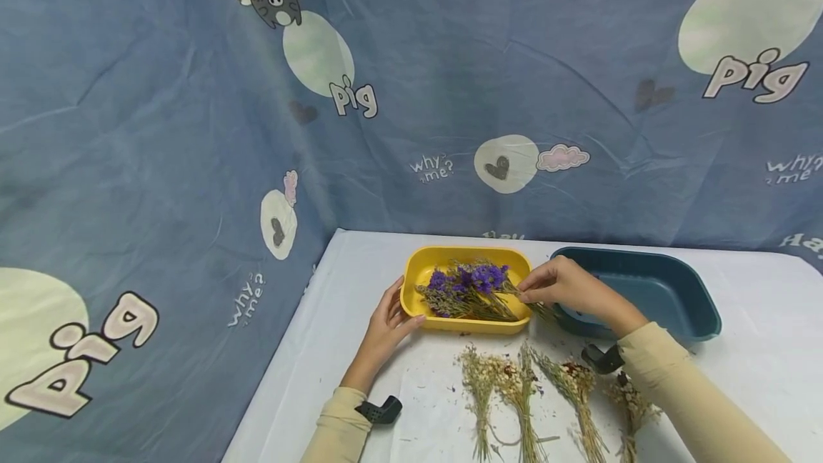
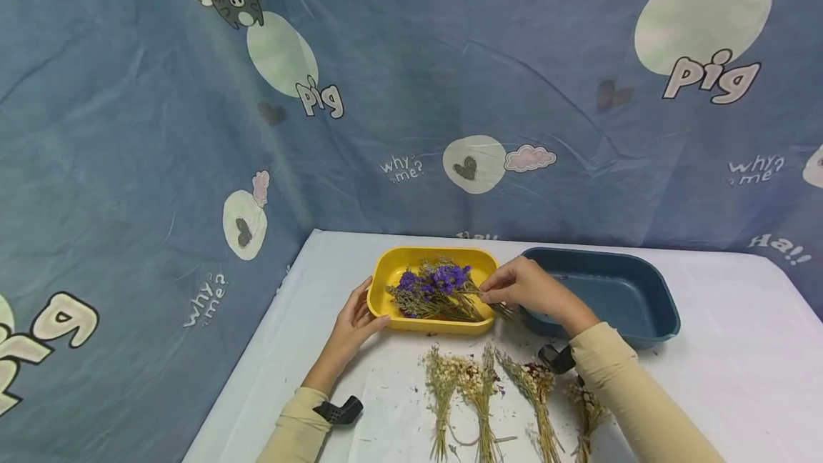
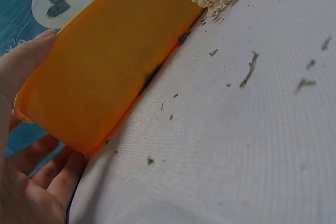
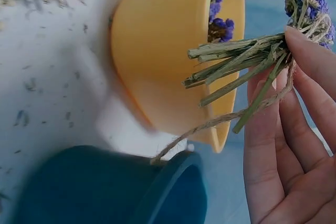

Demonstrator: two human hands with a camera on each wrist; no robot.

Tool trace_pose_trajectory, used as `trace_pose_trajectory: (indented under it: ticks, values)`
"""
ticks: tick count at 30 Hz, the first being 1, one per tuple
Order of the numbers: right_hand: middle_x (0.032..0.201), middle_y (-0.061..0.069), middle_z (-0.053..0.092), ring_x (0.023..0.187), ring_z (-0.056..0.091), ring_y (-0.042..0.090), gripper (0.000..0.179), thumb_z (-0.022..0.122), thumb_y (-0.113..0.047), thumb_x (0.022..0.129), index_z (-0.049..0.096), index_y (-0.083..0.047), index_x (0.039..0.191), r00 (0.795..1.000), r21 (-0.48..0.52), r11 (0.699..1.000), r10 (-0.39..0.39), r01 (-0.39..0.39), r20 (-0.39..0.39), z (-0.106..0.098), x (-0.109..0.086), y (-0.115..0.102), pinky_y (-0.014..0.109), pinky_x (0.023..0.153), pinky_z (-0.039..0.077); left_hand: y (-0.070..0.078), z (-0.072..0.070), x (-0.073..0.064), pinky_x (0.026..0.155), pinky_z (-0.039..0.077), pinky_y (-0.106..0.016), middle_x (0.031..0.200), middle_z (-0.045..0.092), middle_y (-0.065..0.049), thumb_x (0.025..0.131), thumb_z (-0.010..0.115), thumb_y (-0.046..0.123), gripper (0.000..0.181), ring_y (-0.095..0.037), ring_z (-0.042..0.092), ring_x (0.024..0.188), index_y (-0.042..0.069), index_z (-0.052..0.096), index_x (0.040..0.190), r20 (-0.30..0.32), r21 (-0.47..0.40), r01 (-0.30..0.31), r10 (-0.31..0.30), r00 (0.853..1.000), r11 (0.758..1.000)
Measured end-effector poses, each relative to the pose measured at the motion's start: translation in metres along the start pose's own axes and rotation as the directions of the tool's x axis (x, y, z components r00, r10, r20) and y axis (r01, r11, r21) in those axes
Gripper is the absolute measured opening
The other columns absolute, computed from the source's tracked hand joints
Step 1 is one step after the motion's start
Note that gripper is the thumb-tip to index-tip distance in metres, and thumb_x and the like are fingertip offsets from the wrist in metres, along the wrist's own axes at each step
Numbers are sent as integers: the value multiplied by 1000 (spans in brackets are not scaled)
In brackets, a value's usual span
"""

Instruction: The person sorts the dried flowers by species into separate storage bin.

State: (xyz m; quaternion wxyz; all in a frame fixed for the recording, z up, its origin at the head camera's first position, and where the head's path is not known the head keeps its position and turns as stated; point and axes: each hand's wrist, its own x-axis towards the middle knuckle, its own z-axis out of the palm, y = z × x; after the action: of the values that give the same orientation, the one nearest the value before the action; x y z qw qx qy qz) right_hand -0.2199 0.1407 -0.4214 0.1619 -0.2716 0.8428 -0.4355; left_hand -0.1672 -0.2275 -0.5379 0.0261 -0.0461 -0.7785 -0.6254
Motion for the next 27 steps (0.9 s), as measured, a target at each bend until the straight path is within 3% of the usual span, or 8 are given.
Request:
trace_pose_trajectory:
  ticks: [4, 11, 15, 19, 27]
  values:
    - [98, 10, 80, 71, 69, 18, 21, 75, -19, 95, 81, -3, 107, 1000, -22, 1000, -16, 17, 26, 2, 17, -3, 39, 64, 62, 0, -1, 1, 120, 45, -30, 162, 44, -4, 89, 83, 21, 87, -26, 45, 149, 33, 34, 161, 2, 2, -6, 6, 1000, 1000]
    - [100, 7, 81, 85, 74, 15, 17, 77, -18, 93, 83, -6, 104, 998, -52, 997, -47, 49, 45, 10, 43, -9, 31, 75, 64, 1, -1, 1, 119, 46, -29, 161, 45, -6, 89, 83, 22, 88, -26, 46, 149, 33, 34, 161, 6, -3, -3, 3, 1000, 1000]
    - [97, 9, 81, 84, 76, 16, 15, 77, -14, 92, 82, -3, 102, 991, -78, 993, -77, 86, 113, 16, 57, -12, 31, 75, 65, 1, -1, 1, 118, 46, -27, 160, 46, -5, 89, 84, 21, 88, -26, 47, 148, 34, 34, 161, -1, -4, 3, -3, 1000, 1000]
    - [95, 8, 81, 82, 75, 14, 11, 77, -9, 91, 82, -4, 99, 980, -109, 991, -54, 75, 190, 22, 67, -13, 28, 71, 64, 0, -1, 1, 119, 46, -31, 161, 45, -10, 90, 82, 19, 88, -30, 47, 148, 28, 33, 162, 3, -6, -10, 10, 1000, 1000]
    - [87, 6, 80, 74, 72, 10, 4, 81, -4, 87, 83, -5, 90, 968, -189, 978, -36, 85, 249, 36, 82, -18, 27, 64, 62, -1, -1, 1, 121, 45, -36, 162, 43, -11, 90, 82, 18, 87, -31, 46, 149, 26, 33, 162, 8, -14, -21, 21, 1000, 1000]
